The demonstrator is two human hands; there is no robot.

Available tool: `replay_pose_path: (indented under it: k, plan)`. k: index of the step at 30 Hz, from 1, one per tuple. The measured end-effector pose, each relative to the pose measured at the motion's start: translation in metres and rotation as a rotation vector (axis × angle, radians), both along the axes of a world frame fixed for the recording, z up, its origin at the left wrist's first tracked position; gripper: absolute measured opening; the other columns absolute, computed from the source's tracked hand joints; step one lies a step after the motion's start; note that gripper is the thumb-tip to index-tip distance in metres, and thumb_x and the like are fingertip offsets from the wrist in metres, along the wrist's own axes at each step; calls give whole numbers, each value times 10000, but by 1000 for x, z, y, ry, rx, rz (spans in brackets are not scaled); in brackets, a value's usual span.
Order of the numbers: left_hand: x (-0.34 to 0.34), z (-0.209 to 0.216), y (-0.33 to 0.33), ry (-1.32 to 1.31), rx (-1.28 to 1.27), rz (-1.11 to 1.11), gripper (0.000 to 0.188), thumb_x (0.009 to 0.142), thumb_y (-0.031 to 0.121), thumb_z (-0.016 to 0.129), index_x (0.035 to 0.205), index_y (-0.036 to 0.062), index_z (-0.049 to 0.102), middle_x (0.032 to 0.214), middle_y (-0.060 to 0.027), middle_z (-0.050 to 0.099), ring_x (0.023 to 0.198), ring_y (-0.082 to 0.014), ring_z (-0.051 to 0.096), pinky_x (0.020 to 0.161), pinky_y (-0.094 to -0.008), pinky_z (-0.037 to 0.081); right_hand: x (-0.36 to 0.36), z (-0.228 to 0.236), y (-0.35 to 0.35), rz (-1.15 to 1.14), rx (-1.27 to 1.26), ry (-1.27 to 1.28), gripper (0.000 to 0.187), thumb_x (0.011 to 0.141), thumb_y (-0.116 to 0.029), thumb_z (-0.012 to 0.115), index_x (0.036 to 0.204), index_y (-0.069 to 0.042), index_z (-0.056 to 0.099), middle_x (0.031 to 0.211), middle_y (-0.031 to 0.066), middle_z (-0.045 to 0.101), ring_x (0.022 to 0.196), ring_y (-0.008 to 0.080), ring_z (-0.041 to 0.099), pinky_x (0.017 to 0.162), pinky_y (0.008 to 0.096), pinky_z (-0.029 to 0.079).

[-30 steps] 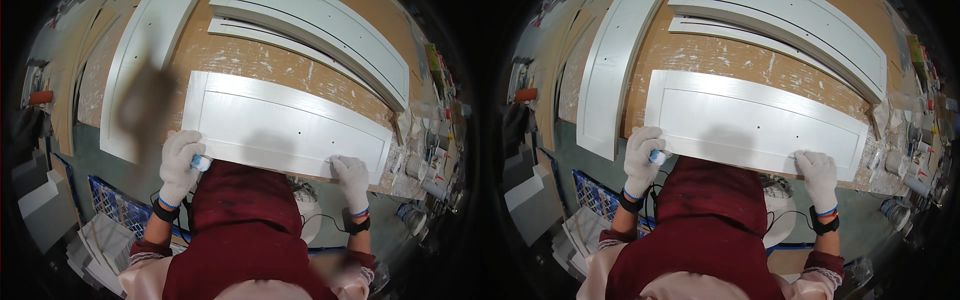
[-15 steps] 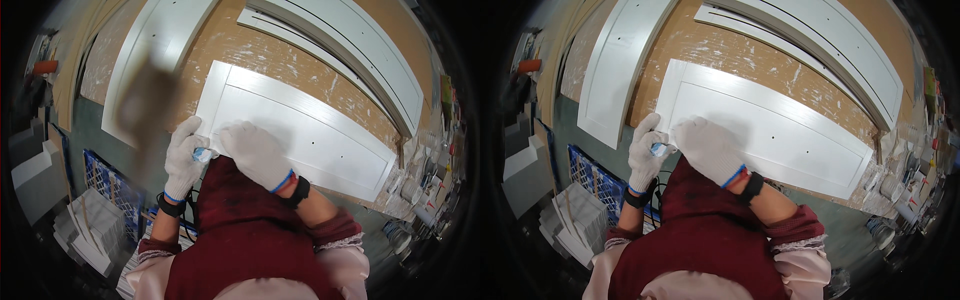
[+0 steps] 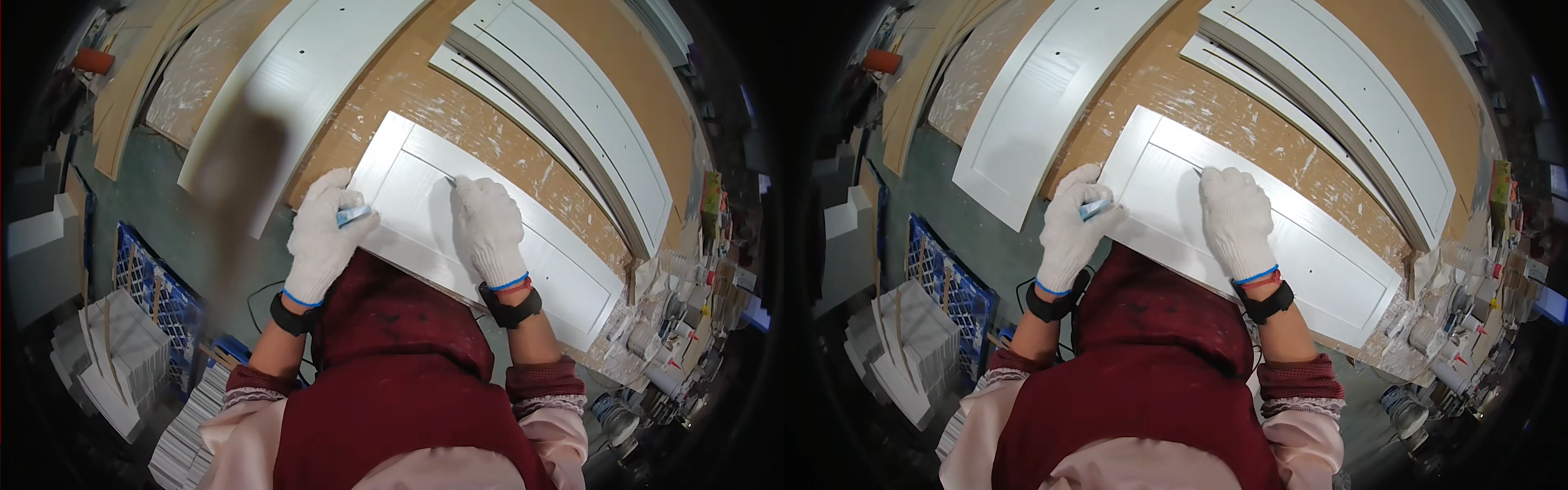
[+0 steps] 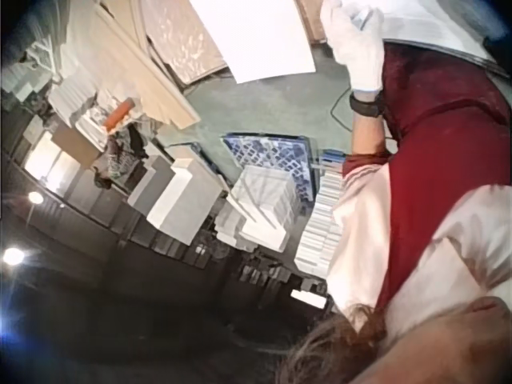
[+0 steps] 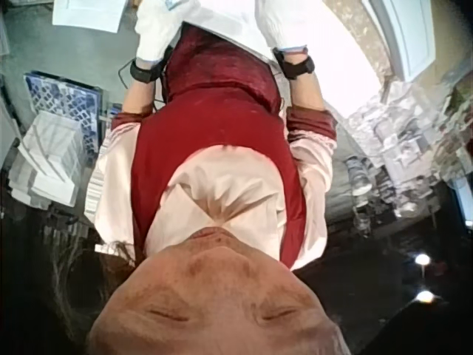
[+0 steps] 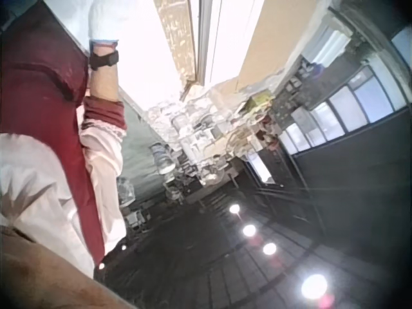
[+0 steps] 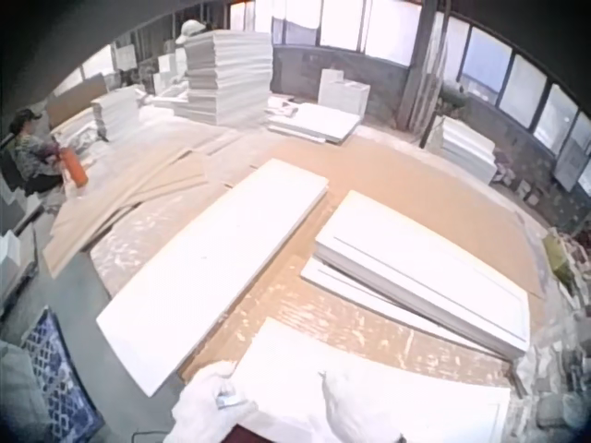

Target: The person cleans white cabinet doors on a workbench using a blue sanding block and a white cloth. They repeatedly sand and wipe the surfaces, handling multiple doors one at a time, and occasionally flip or reposition the doors to access different areas.

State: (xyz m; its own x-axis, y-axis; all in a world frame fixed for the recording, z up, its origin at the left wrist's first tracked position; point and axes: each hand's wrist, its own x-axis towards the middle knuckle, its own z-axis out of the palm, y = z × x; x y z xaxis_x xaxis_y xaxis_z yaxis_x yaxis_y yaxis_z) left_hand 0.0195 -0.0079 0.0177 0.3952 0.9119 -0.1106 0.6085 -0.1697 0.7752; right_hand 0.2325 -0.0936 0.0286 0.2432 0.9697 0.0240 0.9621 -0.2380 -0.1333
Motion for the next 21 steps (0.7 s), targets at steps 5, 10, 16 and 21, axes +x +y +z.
replay_pose_path:
  k: [5,10,16,21]
  plan:
    - [20,-13,7,146,140,-16,296,669,169,851,894,66,688,1282,-171,601,1155,-327,591,927,-400,499,-12,-1,8,144,-175,108,96,845,-127,554,908,-77,605,841,126,618,821,319,652,653,450,541]
    - [21,3,14,195,101,-101,282,670,166,844,891,80,692,1261,-164,613,1147,-337,585,927,-414,493,-9,6,10,220,-222,96,81,848,-127,557,854,-60,603,817,132,612,794,322,648,646,447,536]
    - [14,-6,12,110,193,-127,282,662,113,843,886,79,676,1229,-149,626,1112,-351,591,902,-419,496,-16,-5,38,61,-43,36,83,857,-121,551,875,-55,597,813,138,606,800,331,637,636,457,525]
    - [11,-22,11,-24,344,-131,306,638,100,849,884,70,671,1217,-141,628,1082,-356,593,893,-422,496,-22,-4,46,65,-20,39,87,861,-119,557,891,-54,606,838,137,616,816,336,637,660,456,531]
